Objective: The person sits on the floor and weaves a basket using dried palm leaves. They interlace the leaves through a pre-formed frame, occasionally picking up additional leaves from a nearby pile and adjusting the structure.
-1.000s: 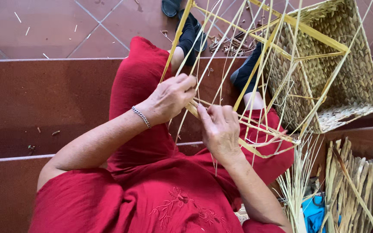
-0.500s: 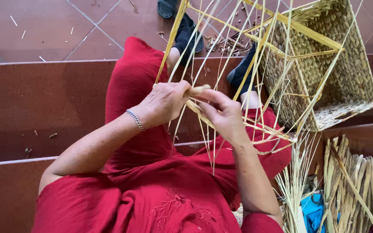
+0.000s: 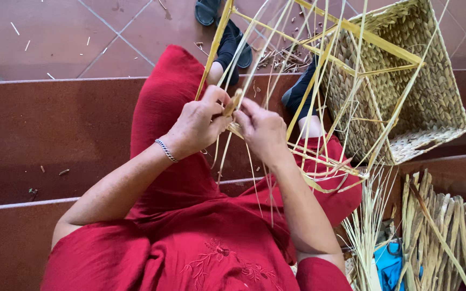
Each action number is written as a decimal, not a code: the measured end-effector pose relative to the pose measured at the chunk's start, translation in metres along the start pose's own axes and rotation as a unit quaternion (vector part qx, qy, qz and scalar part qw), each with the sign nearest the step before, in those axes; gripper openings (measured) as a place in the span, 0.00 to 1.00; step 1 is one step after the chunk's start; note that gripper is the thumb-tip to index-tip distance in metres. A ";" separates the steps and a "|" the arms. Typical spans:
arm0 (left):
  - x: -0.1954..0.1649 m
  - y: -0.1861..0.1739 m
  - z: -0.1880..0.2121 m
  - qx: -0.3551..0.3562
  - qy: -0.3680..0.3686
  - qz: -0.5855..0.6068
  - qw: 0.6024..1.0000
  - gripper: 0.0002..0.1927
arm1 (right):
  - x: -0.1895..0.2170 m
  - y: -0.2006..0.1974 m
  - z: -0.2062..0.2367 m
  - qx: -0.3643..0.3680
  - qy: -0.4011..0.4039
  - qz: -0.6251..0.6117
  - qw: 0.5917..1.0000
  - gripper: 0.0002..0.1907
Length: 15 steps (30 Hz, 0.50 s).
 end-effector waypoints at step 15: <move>-0.016 0.028 -0.003 0.098 0.097 -0.015 0.990 0.12 | -0.013 -0.023 0.021 -0.080 0.018 -0.353 0.932 0.09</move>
Point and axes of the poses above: each hand's wrist, its own z-axis away from the middle knuckle, its own y-axis out of the palm, x = y × z, the point moved 10 cm from there along -z, towards the middle knuckle, and after that the axes turned 10 degrees about -z, right-handed, at the moved point
